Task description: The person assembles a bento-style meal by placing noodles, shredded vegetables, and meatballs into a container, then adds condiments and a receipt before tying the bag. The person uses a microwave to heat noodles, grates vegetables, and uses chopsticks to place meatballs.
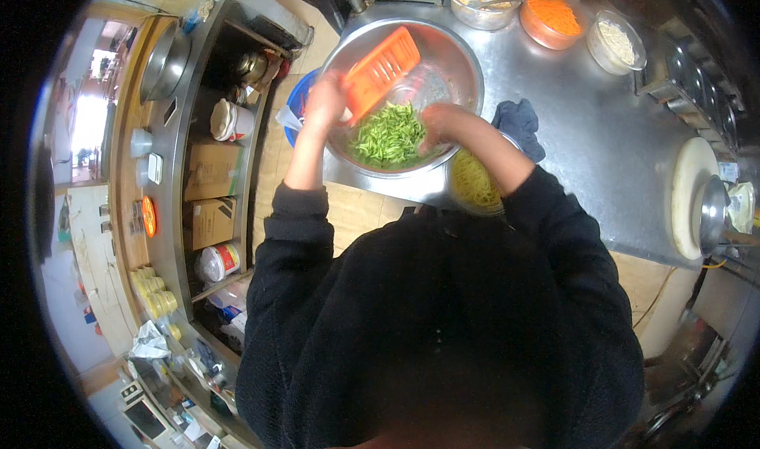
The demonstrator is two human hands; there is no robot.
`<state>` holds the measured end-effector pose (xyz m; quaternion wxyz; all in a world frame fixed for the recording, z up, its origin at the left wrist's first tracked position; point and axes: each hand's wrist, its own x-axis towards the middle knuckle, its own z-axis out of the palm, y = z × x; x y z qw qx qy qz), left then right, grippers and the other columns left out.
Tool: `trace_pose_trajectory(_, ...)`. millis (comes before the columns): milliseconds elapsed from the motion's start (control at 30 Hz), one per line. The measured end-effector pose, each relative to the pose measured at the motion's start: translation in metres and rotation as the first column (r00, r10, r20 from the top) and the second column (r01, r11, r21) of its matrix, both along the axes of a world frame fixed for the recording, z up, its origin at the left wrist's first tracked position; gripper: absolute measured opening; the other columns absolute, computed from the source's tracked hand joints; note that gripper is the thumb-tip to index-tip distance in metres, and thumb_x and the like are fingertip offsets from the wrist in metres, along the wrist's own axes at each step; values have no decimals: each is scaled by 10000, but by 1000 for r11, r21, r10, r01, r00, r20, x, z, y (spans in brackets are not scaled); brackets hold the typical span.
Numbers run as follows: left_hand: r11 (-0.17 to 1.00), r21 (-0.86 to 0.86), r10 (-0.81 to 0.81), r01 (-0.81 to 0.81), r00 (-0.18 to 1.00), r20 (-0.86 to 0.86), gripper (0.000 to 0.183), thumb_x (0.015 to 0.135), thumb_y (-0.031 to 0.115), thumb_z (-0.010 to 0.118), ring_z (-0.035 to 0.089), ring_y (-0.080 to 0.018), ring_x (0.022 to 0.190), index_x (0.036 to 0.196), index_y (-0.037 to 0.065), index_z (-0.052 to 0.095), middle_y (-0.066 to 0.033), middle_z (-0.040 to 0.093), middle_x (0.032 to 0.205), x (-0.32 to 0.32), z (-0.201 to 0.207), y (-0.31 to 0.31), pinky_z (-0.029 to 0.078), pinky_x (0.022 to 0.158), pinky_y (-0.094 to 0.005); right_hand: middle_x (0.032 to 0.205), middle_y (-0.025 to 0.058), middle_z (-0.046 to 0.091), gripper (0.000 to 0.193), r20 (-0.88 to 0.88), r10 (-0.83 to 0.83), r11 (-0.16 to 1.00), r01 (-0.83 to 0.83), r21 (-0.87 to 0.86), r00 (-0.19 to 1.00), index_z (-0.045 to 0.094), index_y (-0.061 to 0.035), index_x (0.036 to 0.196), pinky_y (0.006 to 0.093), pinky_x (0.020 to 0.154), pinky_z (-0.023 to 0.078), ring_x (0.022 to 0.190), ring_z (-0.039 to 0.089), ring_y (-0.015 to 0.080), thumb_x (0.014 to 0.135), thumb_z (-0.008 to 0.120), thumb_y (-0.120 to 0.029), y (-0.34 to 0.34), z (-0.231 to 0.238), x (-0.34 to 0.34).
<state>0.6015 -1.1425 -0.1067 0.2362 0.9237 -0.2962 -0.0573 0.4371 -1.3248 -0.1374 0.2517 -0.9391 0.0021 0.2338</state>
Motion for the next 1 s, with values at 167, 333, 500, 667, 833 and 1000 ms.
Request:
trace_pose_trajectory(167, 945, -283, 167, -163, 986, -10, 172, 825, 135, 652, 632, -346, 841, 919, -5, 617, -194, 650, 890, -12, 21, 31, 488, 760, -424, 1423, 247, 349, 1169, -99, 71, 972, -91, -217, 993, 259, 3, 1426, 388, 1043, 369, 1298, 384, 370, 513, 877, -386, 33, -30, 49)
trace_pose_trajectory(333, 827, -482, 237, -289, 957, -168, 131, 830, 94, 652, 639, -241, 770, 915, -1, 620, -145, 659, 817, -31, 8, 60, 493, 723, -354, 1401, 215, 396, 985, -78, 203, 978, -206, -32, 976, 345, -237, 1418, 402, 1019, 402, 1265, 425, 364, 575, 844, -134, 62, -40, 60)
trace_pose_trajectory(500, 743, -572, 231, -347, 935, -269, 127, 835, 76, 649, 635, -195, 756, 937, 4, 630, -121, 668, 822, -41, -1, 81, 495, 721, -323, 1118, 138, 637, 630, 113, -8, 1000, 5, 25, 994, 596, -177, 1216, 372, 892, 484, 1039, 605, 299, 613, 761, -104, 34, -42, 57)
trace_pose_trajectory(667, 705, -597, 243, -381, 922, -301, 83, 865, 58, 633, 530, -59, 652, 938, 25, 613, -7, 634, 794, -42, -8, 83, 420, 567, -213, 1051, 142, 664, 623, 87, -196, 961, 174, 213, 977, 597, -111, 1207, 326, 868, 484, 985, 624, 251, 616, 777, -186, 4, -40, 52)
trace_pose_trajectory(833, 725, -558, 248, -403, 909, -334, 122, 855, 67, 635, 609, -136, 721, 952, -7, 624, -83, 669, 814, -45, -11, 75, 494, 679, -284, 1028, 111, 667, 655, 43, -369, 834, 311, 457, 928, 586, -69, 1213, 298, 855, 476, 950, 616, 199, 614, 807, -214, -6, -29, 37)
trace_pose_trajectory(1000, 738, -539, 217, -407, 899, -381, 99, 860, 62, 631, 570, -96, 663, 927, -9, 619, -51, 646, 759, -50, -10, 63, 477, 621, -258, 1025, 92, 665, 679, 4, -413, 763, 344, 547, 911, 566, -53, 1245, 300, 859, 476, 940, 608, 186, 628, 816, -187, -11, -6, 23)
